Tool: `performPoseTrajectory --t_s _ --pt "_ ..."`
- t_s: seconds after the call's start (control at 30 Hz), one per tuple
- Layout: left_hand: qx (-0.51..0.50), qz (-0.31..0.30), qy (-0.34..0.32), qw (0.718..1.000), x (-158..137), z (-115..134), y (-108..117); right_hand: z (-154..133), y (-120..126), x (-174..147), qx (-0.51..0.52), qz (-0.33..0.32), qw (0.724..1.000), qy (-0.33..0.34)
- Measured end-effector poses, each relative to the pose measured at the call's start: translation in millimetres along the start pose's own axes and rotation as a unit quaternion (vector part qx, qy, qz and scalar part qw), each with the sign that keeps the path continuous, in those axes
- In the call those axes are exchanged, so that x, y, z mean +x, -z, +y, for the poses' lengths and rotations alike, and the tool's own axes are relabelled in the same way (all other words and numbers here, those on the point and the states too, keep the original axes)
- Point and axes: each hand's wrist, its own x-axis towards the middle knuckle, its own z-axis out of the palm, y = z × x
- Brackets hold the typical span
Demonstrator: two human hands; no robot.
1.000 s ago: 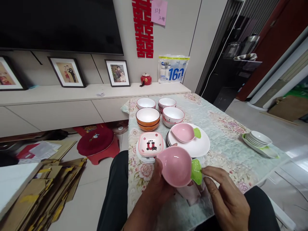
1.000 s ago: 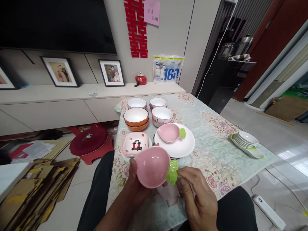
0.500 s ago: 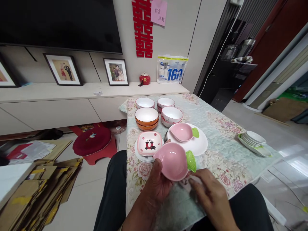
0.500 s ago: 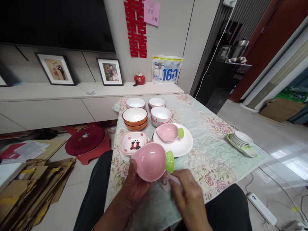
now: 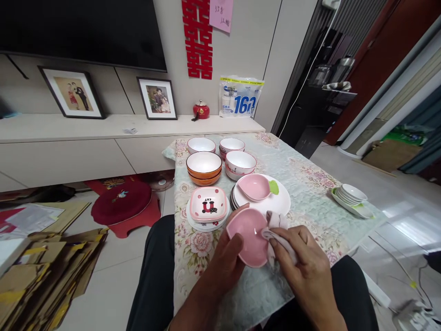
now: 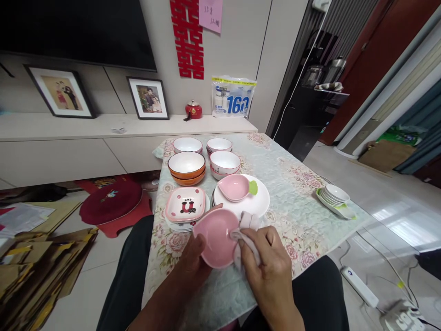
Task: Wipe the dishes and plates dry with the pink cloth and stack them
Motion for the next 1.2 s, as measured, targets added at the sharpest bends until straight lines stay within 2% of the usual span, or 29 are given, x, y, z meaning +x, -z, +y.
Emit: performPoseTrajectory --t_s 0.1,0.17,0.27,0.33,0.43,0.5,0.6,0.7,0.77,0.9,1.0,1.1,1.2 --pt "-0.022 -0.014 0.037 0.999 -1.6 0.3 -2.9 8.7 -3.3 8.5 -0.027 0.043 0.999 -0.003" --pt "-0.018 0.007 0.029 0.999 -1.5 -0.8 -3.7 9.6 -3.8 9.2 -0.035 0.049 0.998 0.003" --pt "-0.01 0.042 -0.002 0.999 0.5 -2.8 -3.7 2.3 -1.4 2.4 -0.022 -0.003 1.0 0.017" --pt "-0.01 0.042 -0.015 0.999 2.3 -3.7 -3.7 -4.5 2.5 -3.2 -0.002 -0.036 0.999 0.028" --pt "-0.015 0.023 -0.027 0.999 4.5 -5.0 -4.2 -9.4 7.4 -5.4 0.014 -0.058 0.997 0.041" --pt "-0.028 -0.011 -0.021 0.999 5.5 -6.5 -4.0 -7.1 6.6 -2.4 0.01 -0.056 0.998 0.04" --pt "-0.041 -0.052 -0.005 0.998 6.4 -9.2 -1.6 0.3 -1.1 3.4 -0.02 -0.02 0.999 0.025" --pt "-0.022 -0.044 -0.01 0.999 6.5 -10.6 2.1 2.6 -8.9 3.7 -0.066 0.006 0.997 0.033" --pt "0.002 -0.036 -0.009 0.999 6.6 -10.4 3.9 -1.4 -9.7 0.7 -0.077 -0.025 0.996 0.043" --pt "0.047 -0.02 -0.003 0.999 7.4 -9.8 5.2 -17.0 -2.1 -4.7 -0.067 -0.153 0.985 0.032" --pt "0.069 -0.029 0.018 0.997 8.0 -9.7 5.3 -28.9 3.5 -1.5 -0.046 -0.216 0.975 0.026" --pt "0.076 -0.032 0.032 0.996 8.3 -8.3 4.6 -36.4 5.0 8.5 0.053 -0.236 0.97 0.011" --pt "0.065 -0.039 0.01 0.997 8.1 -6.5 3.3 -35.5 1.6 19.2 0.141 -0.211 0.967 0.029"
